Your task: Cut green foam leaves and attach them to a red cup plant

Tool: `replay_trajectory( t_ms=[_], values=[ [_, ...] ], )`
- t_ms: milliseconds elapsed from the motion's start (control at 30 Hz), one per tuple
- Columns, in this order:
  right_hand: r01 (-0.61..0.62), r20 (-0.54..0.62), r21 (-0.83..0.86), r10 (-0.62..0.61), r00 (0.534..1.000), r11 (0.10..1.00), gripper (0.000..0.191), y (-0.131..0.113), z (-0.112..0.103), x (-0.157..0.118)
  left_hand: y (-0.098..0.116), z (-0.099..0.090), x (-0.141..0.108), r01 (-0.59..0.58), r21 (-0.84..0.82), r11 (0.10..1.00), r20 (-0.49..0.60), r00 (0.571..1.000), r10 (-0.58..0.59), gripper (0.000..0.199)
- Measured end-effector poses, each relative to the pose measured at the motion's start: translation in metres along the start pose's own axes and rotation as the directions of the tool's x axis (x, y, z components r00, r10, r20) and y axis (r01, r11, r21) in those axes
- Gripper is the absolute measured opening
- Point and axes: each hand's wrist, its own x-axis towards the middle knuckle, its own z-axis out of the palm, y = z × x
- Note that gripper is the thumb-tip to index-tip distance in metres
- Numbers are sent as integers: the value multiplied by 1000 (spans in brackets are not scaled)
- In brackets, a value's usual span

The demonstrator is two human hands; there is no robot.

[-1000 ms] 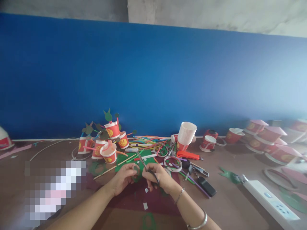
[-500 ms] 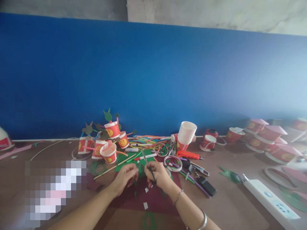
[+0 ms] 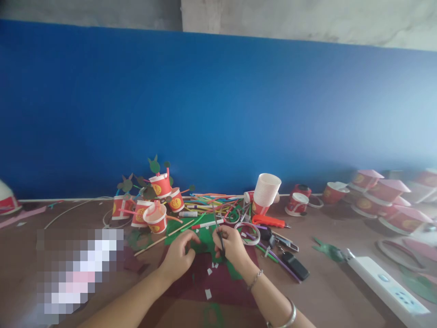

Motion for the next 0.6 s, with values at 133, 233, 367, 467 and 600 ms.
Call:
replay_trajectory(
  t_ms=[133, 233, 367, 467, 600],
  values=[
    [-26, 15, 13, 26, 1000, 1000, 10, 1, 1, 0, -7, 3, -1, -138, 108, 985, 25, 990, 136, 40],
    [-31, -26, 0, 31, 999, 1000, 10, 1, 3, 0, -8, 6, -3, -141, 149, 979, 99, 987, 127, 37],
    [-6, -140, 32, 10, 990, 999, 16, -2, 2, 0, -5, 7, -4, -137, 173, 975, 116, 986, 118, 40],
    [10, -158, 74, 2, 988, 997, 20, -4, 1, -1, -3, 6, -4, -184, 216, 959, 131, 979, 158, 43],
    [21, -138, 110, -6, 990, 994, 24, -3, 0, -1, -1, 5, -6, -267, 309, 913, 302, 938, 172, 50]
  ],
)
